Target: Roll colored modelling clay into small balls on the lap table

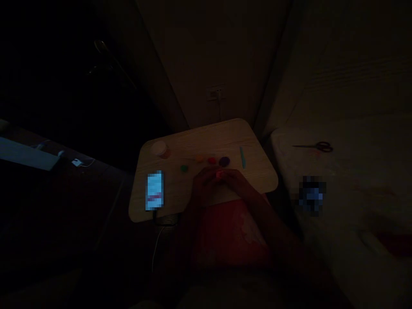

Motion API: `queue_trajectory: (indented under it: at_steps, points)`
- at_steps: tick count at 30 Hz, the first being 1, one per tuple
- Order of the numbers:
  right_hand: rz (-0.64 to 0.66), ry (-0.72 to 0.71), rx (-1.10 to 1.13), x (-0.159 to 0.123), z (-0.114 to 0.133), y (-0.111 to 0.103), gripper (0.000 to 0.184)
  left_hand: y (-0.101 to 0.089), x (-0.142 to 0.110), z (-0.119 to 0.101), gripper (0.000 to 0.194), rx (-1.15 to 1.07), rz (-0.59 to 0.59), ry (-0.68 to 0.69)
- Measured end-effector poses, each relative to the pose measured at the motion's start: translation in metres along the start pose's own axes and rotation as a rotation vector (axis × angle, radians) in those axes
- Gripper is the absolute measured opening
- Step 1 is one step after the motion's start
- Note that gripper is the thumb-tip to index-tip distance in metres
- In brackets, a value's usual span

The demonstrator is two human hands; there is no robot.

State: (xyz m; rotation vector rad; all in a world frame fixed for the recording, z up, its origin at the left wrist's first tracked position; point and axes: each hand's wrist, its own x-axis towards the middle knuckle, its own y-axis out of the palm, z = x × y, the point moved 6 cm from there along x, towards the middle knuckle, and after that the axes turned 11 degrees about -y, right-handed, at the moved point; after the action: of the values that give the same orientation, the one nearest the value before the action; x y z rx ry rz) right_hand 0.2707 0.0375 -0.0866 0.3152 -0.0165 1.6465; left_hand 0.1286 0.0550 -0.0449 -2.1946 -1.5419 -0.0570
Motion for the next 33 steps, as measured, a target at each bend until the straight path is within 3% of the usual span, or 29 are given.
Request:
queue_trajectory:
  at_steps: [5, 9, 17, 25, 33]
  points:
    - [0.069, -0.035, -0.093, 0.002, 0.004, -0.001, 0.044, -0.001, 0.000, 0.001, 0.025, -0.016, 0.029, -0.036]
    - [0.038, -0.016, -0.097, 0.000, -0.001, 0.000, 0.040, -0.003, -0.002, 0.000, 0.022, 0.007, -0.014, -0.029]
    - [-0.086, 0.039, 0.140, -0.002, -0.015, 0.005, 0.047, 0.004, -0.006, -0.003, 0.029, 0.297, -0.112, 0.094]
    - [-0.009, -0.032, -0.086, 0.004, -0.001, 0.004, 0.049, 0.006, -0.008, 0.000, 0.033, 0.369, -0.086, 0.167]
    - [-0.012, -0.014, 0.028, 0.002, -0.008, 0.006, 0.049, 0.008, -0.007, -0.004, 0.035, 0.383, -0.087, 0.222]
